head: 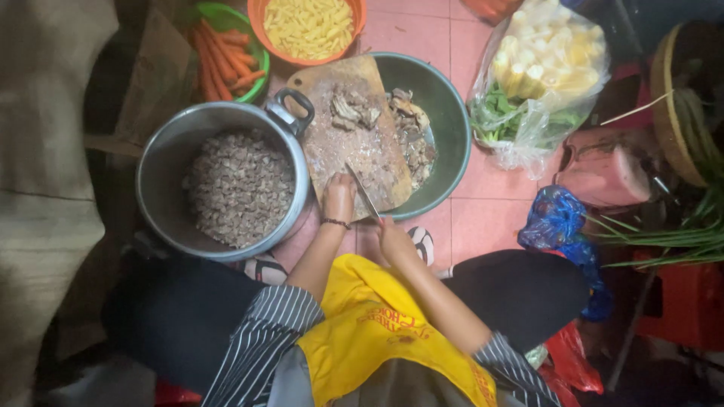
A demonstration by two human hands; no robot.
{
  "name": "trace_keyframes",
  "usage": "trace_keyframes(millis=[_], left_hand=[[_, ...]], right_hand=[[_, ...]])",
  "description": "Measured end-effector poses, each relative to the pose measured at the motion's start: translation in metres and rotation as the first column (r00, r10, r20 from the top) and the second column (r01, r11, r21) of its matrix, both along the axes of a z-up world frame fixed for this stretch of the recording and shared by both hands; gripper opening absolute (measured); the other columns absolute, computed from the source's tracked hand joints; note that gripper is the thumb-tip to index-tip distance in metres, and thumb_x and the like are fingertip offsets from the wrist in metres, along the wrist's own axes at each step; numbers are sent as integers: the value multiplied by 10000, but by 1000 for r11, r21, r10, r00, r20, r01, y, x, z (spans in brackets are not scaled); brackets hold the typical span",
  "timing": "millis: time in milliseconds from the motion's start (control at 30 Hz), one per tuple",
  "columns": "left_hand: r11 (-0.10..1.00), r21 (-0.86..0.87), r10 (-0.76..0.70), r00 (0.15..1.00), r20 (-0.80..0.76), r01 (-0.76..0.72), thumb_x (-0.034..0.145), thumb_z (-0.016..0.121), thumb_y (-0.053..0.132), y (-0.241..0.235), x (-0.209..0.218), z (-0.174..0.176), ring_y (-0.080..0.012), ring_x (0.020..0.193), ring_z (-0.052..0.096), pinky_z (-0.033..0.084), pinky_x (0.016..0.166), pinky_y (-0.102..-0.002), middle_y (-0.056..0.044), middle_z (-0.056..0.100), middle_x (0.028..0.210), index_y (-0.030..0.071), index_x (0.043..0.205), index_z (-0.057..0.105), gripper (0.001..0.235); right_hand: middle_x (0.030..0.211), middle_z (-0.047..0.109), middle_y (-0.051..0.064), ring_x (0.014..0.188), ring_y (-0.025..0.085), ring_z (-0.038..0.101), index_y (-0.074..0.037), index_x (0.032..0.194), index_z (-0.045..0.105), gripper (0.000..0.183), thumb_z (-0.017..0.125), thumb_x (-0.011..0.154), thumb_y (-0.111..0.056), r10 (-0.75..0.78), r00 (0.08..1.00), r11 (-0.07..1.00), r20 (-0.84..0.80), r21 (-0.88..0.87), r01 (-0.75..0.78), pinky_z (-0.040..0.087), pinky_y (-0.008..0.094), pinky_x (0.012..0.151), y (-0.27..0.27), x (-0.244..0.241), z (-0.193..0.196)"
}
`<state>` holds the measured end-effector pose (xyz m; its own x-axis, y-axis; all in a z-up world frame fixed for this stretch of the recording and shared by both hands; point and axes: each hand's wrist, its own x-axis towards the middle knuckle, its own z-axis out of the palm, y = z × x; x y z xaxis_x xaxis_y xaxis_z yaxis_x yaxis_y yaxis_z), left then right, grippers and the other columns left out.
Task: Chopping cooked meat on a wooden cutting board.
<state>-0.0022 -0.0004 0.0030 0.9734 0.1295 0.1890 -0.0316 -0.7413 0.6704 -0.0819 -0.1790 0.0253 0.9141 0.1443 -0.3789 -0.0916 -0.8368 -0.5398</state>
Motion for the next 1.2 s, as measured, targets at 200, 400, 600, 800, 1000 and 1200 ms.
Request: trace_keyframes(millis=[200,400,600,800,1000,1200], left_hand=[[995,98,-21,999,28,18,834,729,129,-4,-8,2,-382,966,648,537,859,-477,-162,702,990,60,959,703,145],[870,-491,14,998,-59,-41,864,742,109,19,13,-11,-240,774,757,602,704,-371,-119,758,878,84,1059,734,197],[964,-245,112,993,30,-102,794,761,21,26,9,-10,-333,797,718,585,722,-418,-188,714,973,67,1017,749,228],[966,-249,82,995,62,-64,804,711,-46,25,3,2,-390,903,689,551,806,-468,-207,677,1027,50,1042,701,257],[976,-214,-13,993,117,38,756,654,-79,25,5,17,-430,919,652,534,822,-494,-217,666,1005,53,1052,689,326],[975,-189,145,978,148,-116,807,661,-45,22,3,3,-460,969,614,494,847,-520,-239,645,1023,8,1086,611,289]], right_hand=[[991,696,325,978,522,666,-55,1264,528,352,506,1031,-319,-85,996,996,16,37,84,510,587,850,28,42,-34],[1001,683,329,981,535,645,-52,1253,523,362,488,1046,-346,-70,997,995,-10,77,71,492,601,842,3,40,-4],[966,688,335,945,533,659,-23,1209,517,343,485,1054,-327,-70,998,997,-10,-37,69,488,614,840,7,27,24],[880,698,334,855,533,665,-3,1144,498,318,505,1047,-306,-21,993,997,118,-74,30,495,631,772,2,11,29],[871,691,318,810,539,660,-12,1138,486,327,499,1031,-320,-30,999,991,45,-129,36,492,638,718,6,-8,59],[866,706,307,843,512,684,-36,1139,501,307,472,1037,-324,29,1000,991,-13,-130,-30,503,620,757,-5,-41,99]])
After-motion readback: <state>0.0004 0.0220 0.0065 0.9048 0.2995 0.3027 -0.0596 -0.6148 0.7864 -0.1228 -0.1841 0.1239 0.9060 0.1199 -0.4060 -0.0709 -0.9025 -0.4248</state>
